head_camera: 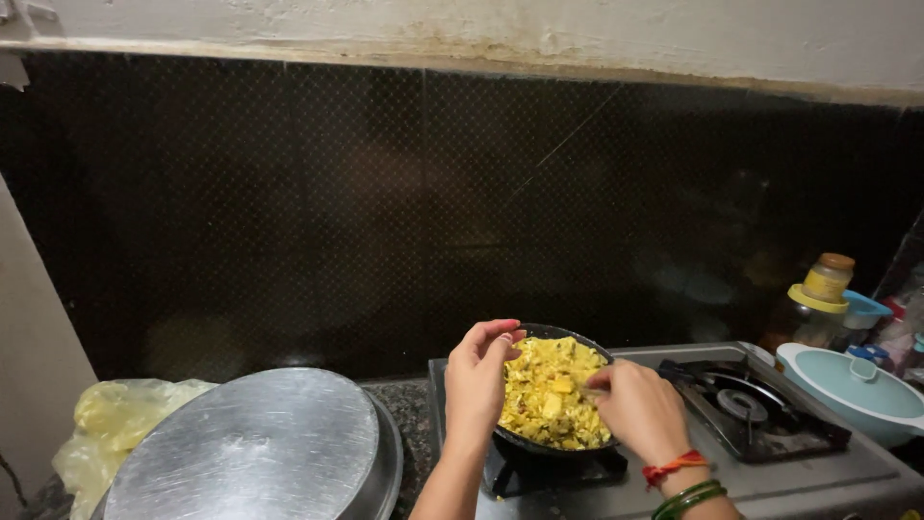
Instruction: The person stirs a mixture of yellow food in a pan on a stove using a spoon, occasionally picking out and discarding small pieces from the mixture.
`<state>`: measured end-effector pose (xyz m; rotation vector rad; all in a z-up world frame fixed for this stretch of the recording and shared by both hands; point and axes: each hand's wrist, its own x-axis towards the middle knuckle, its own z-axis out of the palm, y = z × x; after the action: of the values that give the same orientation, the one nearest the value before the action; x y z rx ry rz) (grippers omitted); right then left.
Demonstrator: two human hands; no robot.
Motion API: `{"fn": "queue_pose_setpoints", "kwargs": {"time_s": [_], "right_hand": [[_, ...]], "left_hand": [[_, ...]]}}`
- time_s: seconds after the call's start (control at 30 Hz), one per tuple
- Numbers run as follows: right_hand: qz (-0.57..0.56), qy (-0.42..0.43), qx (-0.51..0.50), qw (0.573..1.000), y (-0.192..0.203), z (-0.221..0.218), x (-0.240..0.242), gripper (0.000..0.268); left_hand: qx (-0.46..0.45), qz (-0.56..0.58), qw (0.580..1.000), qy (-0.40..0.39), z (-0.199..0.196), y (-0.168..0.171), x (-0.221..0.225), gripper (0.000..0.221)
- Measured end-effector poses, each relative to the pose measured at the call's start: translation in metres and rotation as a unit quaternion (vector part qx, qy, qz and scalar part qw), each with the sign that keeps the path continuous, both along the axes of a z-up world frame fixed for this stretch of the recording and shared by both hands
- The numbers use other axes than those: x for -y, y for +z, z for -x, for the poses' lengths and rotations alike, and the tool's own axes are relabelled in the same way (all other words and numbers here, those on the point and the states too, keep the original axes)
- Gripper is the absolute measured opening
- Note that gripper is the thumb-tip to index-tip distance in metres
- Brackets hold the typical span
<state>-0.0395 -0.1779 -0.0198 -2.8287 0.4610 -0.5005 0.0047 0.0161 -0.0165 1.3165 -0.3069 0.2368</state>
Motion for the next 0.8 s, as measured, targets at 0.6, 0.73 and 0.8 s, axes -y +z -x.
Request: {"fn": "queue_pose_setpoints", "kwargs": {"time_s": [0.6,0.73,0.8], "right_hand": [[-0.17,0.089,-0.04,0.981,0.019,0.012,-0.004,0.029],[-0.14,0.011,-0.075,0.987,0.032,0.016,0.005,0.027],[-0.131,0.003,-0.03,0.991,0.029,0.009,0.02,0.029]], "left_hand": [[-0.001,-0.003,1.0,-0.006,-0.001,0.003,0.0,0.031],[-0.001,0.014,1.0,-0.015,-0.011,-0.003,0.003,0.031],[-0.003,0.021,1.0,-0.016,-0.015,-0.003,0.004,0.031]]}}
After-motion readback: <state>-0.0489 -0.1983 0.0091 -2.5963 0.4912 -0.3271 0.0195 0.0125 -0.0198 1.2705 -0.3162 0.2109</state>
